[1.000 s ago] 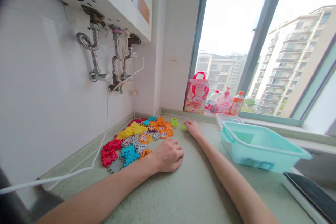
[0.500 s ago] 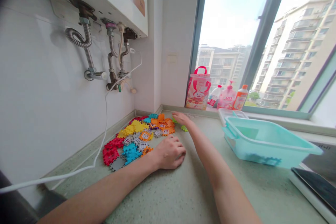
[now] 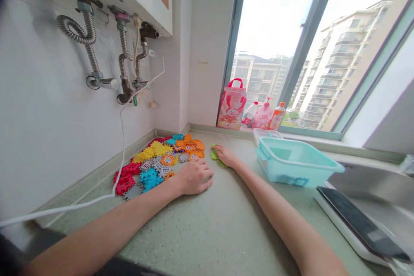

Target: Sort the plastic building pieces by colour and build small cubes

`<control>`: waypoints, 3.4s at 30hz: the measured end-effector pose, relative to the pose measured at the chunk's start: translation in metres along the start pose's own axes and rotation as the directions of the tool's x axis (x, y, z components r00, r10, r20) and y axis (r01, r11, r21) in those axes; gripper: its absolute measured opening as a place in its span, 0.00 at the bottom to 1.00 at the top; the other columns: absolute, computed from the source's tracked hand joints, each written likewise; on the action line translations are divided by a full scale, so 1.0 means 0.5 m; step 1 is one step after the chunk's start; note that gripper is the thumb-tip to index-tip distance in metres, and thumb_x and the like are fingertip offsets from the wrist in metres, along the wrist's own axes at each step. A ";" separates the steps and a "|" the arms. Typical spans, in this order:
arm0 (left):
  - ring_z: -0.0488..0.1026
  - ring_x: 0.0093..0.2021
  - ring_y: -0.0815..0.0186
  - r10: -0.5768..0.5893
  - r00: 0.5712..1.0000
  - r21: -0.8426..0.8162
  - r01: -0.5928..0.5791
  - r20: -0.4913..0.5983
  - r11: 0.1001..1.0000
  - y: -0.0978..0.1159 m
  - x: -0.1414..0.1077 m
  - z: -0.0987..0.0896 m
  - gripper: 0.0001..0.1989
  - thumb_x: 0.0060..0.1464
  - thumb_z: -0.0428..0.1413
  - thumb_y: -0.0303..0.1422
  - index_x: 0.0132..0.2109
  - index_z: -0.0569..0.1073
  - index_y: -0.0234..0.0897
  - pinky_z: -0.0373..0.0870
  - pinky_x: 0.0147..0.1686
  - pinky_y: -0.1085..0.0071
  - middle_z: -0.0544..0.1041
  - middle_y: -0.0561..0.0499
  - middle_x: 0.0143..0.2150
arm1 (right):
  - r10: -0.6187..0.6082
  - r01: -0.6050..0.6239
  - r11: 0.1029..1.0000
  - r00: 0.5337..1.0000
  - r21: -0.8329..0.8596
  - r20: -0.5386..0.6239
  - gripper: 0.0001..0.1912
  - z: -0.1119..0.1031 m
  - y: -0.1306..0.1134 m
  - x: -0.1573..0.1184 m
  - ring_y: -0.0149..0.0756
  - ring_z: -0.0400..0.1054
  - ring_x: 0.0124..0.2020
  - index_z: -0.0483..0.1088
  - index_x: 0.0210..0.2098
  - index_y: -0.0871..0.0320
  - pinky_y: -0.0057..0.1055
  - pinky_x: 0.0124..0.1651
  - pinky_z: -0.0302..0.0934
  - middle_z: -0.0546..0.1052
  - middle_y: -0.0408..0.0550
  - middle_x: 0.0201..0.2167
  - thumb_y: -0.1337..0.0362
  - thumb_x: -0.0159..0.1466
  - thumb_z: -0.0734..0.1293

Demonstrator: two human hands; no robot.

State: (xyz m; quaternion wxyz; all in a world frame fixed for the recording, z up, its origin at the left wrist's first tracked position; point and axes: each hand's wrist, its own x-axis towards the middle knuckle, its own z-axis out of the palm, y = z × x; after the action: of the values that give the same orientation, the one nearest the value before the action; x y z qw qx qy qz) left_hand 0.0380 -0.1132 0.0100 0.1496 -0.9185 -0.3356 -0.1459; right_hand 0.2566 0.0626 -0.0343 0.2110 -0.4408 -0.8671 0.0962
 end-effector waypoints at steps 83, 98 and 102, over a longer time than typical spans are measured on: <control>0.77 0.47 0.58 -0.086 0.996 -0.662 0.078 0.020 0.746 0.114 0.020 -0.009 0.38 0.46 0.67 0.36 0.64 0.66 0.39 0.72 0.52 0.61 0.79 0.49 0.46 | -0.189 0.189 0.982 0.976 0.009 0.109 0.14 -0.226 -0.210 -0.425 0.42 0.73 0.43 0.72 0.46 0.53 0.36 0.49 0.64 0.78 0.48 0.44 0.59 0.62 0.74; 0.80 0.45 0.59 -0.203 0.977 -0.728 0.190 0.071 0.659 0.105 0.016 -0.007 0.38 0.43 0.68 0.33 0.62 0.66 0.40 0.73 0.50 0.61 0.82 0.49 0.46 | -0.166 0.164 0.984 0.986 0.069 0.026 0.17 -0.164 -0.195 -0.411 0.40 0.75 0.40 0.74 0.47 0.53 0.34 0.45 0.65 0.81 0.47 0.40 0.59 0.60 0.76; 0.80 0.43 0.60 -0.282 0.957 -0.809 0.222 0.072 0.544 0.093 0.021 -0.004 0.35 0.44 0.67 0.33 0.60 0.67 0.38 0.74 0.47 0.62 0.83 0.48 0.44 | -0.207 0.211 0.973 0.977 0.092 -0.056 0.20 -0.165 -0.194 -0.409 0.41 0.75 0.42 0.73 0.50 0.53 0.35 0.48 0.67 0.80 0.49 0.43 0.58 0.60 0.76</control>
State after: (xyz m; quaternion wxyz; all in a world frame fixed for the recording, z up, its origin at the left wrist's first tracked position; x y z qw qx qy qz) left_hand 0.0760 -0.1418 0.0078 -0.2968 -0.8215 -0.3550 -0.3331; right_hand 0.3300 -0.1610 0.0161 0.2613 -0.3384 -0.8978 0.1056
